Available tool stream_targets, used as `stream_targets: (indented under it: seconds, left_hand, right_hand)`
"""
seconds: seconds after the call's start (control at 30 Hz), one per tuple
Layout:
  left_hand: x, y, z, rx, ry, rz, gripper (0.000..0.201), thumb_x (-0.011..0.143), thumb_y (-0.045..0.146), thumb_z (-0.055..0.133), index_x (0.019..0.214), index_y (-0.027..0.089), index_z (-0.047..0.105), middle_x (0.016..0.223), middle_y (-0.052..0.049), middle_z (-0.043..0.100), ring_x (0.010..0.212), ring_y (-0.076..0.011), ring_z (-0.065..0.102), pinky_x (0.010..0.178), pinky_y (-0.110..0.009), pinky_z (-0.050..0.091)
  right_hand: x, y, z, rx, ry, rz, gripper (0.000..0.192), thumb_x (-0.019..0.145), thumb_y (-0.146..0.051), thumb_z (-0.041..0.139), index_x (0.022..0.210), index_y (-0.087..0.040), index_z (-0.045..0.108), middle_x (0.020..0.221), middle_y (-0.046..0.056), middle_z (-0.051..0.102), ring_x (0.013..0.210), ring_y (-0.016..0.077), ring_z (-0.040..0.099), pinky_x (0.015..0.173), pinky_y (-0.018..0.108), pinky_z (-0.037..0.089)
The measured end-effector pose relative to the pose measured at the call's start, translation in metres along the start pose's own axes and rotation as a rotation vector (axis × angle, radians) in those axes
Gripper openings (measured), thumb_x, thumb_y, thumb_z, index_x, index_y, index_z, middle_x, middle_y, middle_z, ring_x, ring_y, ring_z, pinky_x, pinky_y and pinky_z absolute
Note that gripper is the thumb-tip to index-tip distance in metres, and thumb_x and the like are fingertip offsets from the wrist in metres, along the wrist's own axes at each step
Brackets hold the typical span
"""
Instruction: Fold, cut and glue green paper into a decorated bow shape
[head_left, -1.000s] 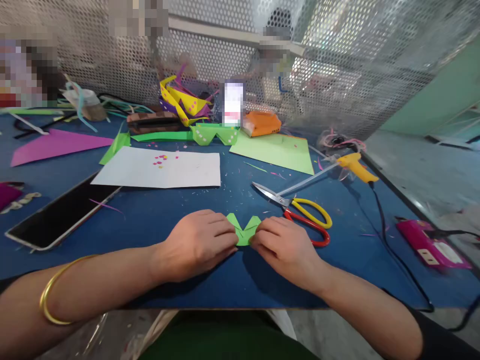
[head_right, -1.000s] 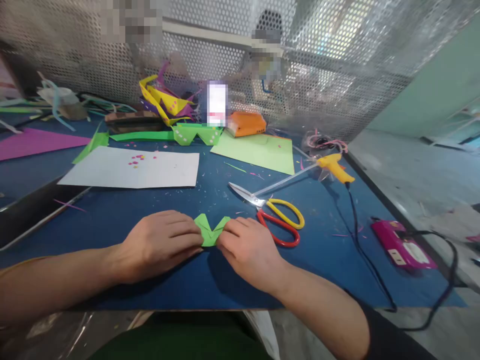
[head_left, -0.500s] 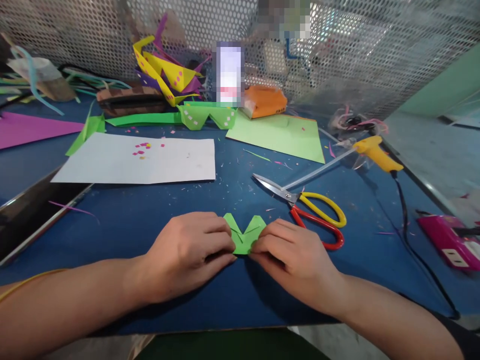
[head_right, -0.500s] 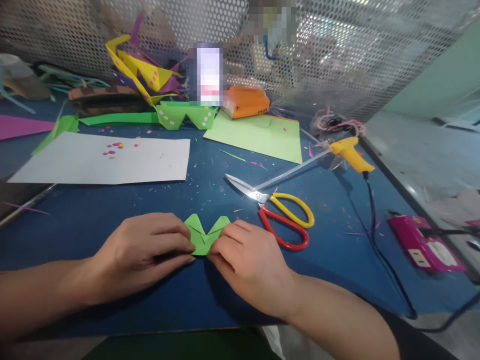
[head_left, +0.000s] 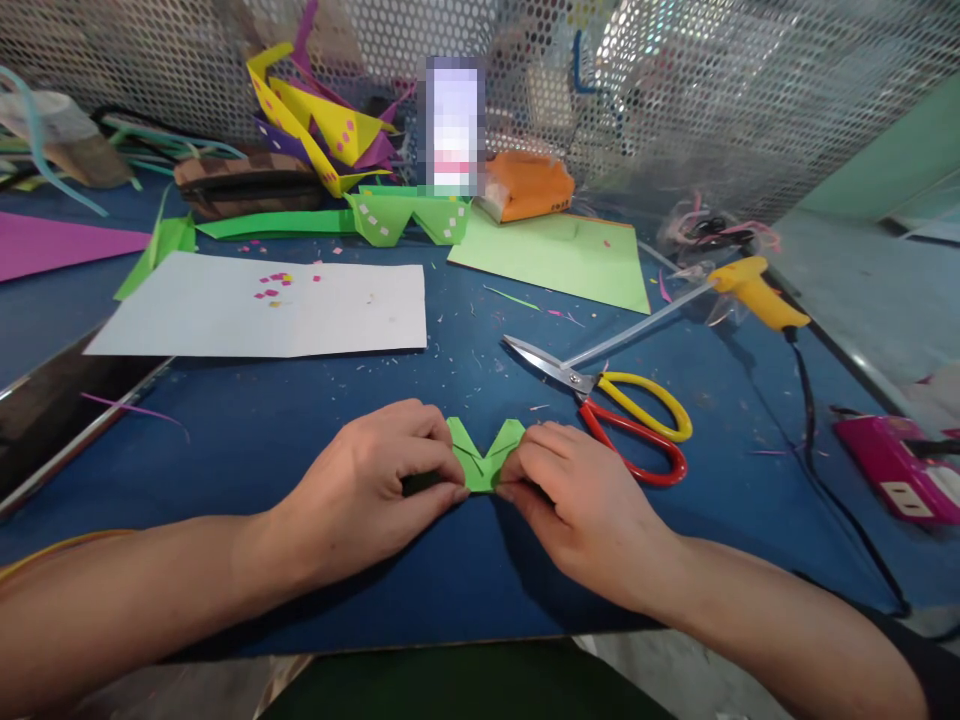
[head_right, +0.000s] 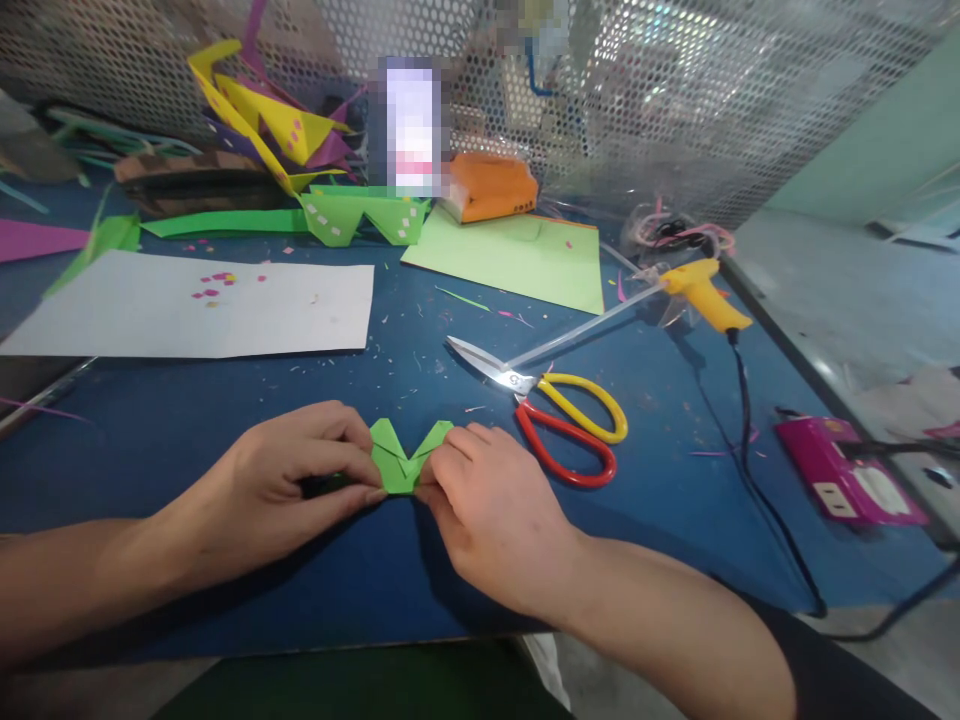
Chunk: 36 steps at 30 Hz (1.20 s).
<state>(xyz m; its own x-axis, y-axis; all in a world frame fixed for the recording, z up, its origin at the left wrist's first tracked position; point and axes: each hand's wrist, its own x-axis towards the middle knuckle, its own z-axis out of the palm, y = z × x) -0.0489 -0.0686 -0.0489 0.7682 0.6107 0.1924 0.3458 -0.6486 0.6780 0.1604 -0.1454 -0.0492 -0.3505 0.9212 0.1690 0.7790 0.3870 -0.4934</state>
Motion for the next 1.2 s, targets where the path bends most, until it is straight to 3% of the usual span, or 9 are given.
stream_targets:
  seconds: [0.17, 0.7, 0.97, 1.07, 1.2]
  left_hand:
    - [0.0020, 0.0046, -0.0014, 0.027, -0.045, -0.102, 0.017, 0.083, 0.015, 0.062, 0.068, 0.021, 0.067, 0.074, 0.002, 0.061, 0.076, -0.0134, 0.057, 0.068, -0.026, 0.041]
    - [0.0030, 0.0089, -0.0049, 0.229, -0.077, -0.084, 0.016, 0.083, 0.015, 0.057, 0.068, 0.019, 0.059, 0.071, 0.001, 0.057, 0.070, -0.0164, 0.052, 0.068, -0.032, 0.035]
    - [0.0054, 0.0096, -0.0080, 0.295, -0.135, -0.072, 0.016, 0.087, 0.019, 0.058, 0.071, 0.019, 0.057, 0.075, 0.000, 0.057, 0.073, -0.0182, 0.053, 0.067, -0.033, 0.034]
    - [0.0032, 0.0096, -0.0075, 0.330, -0.122, 0.014, 0.010, 0.090, 0.018, 0.055, 0.080, 0.018, 0.059, 0.080, -0.001, 0.060, 0.075, -0.0177, 0.055, 0.069, -0.033, 0.034]
    - [-0.0005, 0.0080, -0.0057, 0.456, -0.100, 0.331, 0.026, 0.097, 0.011, 0.039, 0.102, 0.021, 0.062, 0.084, -0.001, 0.063, 0.076, -0.0158, 0.056, 0.077, -0.034, 0.036]
  right_hand:
    - [-0.0013, -0.0038, 0.0014, -0.086, -0.024, 0.054, 0.017, 0.091, -0.014, 0.049, 0.080, -0.014, 0.062, 0.078, 0.006, 0.059, 0.076, 0.0200, 0.051, 0.068, 0.034, 0.038]
    - [0.0019, -0.0032, -0.0020, -0.049, -0.002, 0.186, 0.015, 0.083, -0.012, 0.062, 0.074, -0.018, 0.052, 0.076, 0.000, 0.057, 0.072, 0.0157, 0.052, 0.063, 0.029, 0.035]
    - [0.0040, 0.0002, -0.0036, -0.109, -0.061, 0.163, 0.016, 0.085, -0.013, 0.061, 0.075, -0.019, 0.049, 0.076, 0.000, 0.054, 0.072, 0.0162, 0.050, 0.063, 0.029, 0.032]
    - [0.0039, 0.0009, -0.0040, -0.103, -0.071, 0.143, 0.017, 0.085, -0.014, 0.062, 0.076, -0.019, 0.049, 0.077, 0.000, 0.055, 0.073, 0.0160, 0.050, 0.064, 0.029, 0.032]
    - [0.0040, 0.0006, -0.0024, -0.104, -0.054, 0.126, 0.017, 0.086, -0.012, 0.061, 0.077, -0.018, 0.048, 0.077, 0.001, 0.054, 0.074, 0.0161, 0.050, 0.065, 0.029, 0.033]
